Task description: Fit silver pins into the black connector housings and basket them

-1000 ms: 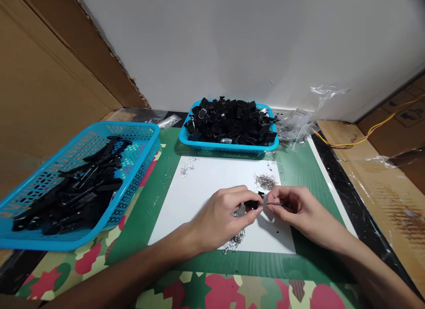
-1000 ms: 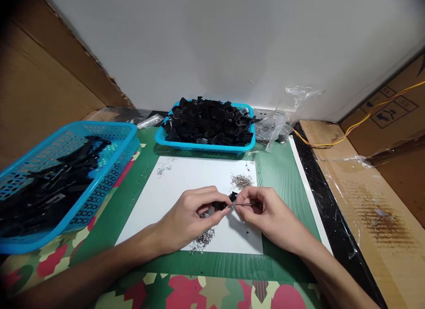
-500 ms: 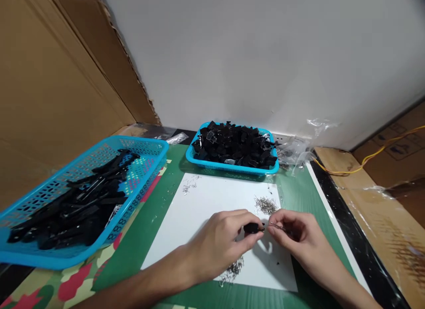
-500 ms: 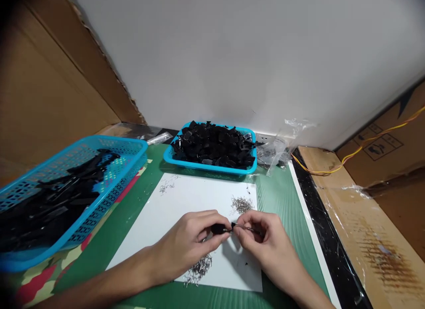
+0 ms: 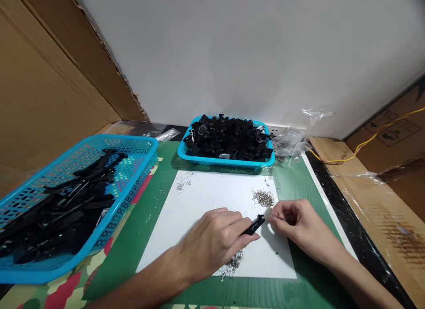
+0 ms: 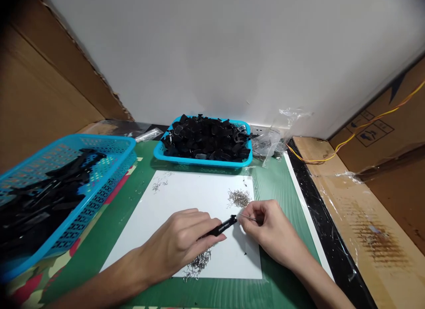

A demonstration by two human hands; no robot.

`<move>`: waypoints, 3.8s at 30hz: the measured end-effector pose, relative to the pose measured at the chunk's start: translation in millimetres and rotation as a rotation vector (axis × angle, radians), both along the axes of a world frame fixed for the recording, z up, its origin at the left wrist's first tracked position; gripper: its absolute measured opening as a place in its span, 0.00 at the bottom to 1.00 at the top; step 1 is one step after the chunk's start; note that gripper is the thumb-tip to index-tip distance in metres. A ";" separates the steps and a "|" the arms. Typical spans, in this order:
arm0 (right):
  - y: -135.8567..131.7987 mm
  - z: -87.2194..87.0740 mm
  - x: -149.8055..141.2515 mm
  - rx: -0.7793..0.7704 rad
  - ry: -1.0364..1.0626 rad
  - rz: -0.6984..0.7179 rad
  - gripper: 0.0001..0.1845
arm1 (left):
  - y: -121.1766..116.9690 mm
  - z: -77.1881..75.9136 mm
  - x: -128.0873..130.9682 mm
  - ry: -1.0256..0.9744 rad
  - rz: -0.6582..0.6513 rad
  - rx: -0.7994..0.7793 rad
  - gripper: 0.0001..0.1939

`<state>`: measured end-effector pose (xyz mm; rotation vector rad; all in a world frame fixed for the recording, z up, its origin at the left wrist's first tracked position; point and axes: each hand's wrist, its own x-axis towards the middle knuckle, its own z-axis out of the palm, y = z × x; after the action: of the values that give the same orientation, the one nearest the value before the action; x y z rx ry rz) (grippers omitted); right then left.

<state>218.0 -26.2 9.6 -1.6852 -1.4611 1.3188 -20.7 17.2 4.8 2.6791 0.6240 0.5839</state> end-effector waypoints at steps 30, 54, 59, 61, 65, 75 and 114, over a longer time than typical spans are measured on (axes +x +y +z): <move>-11.4 -5.9 -6.8 0.193 -0.258 0.012 0.14 | -6.1 -2.3 2.8 0.020 -0.041 0.051 0.11; -12.3 -5.5 -1.5 0.194 -0.302 0.062 0.21 | -8.2 -5.8 4.6 0.020 -0.032 0.092 0.11; -11.4 2.5 10.5 0.130 -0.254 0.091 0.20 | -7.5 -5.5 3.2 0.025 -0.024 0.083 0.11; -10.1 6.6 13.8 0.224 -0.297 0.056 0.19 | -6.9 -3.6 2.8 0.031 -0.021 0.081 0.11; -6.3 9.2 15.7 0.560 -0.335 0.072 0.16 | -5.5 -0.9 2.1 0.040 -0.030 0.091 0.12; -9.2 -6.8 1.6 0.421 0.015 -0.311 0.11 | -2.9 -1.1 1.8 0.027 -0.063 0.127 0.12; 4.3 -4.2 -16.9 0.639 0.308 -0.348 0.13 | 96.1 100.8 8.2 -0.305 0.483 -0.076 0.17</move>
<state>201.1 -21.9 5.4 -1.1811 -1.1689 0.7645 -12.5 113.4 105.6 2.2983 1.1791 1.0437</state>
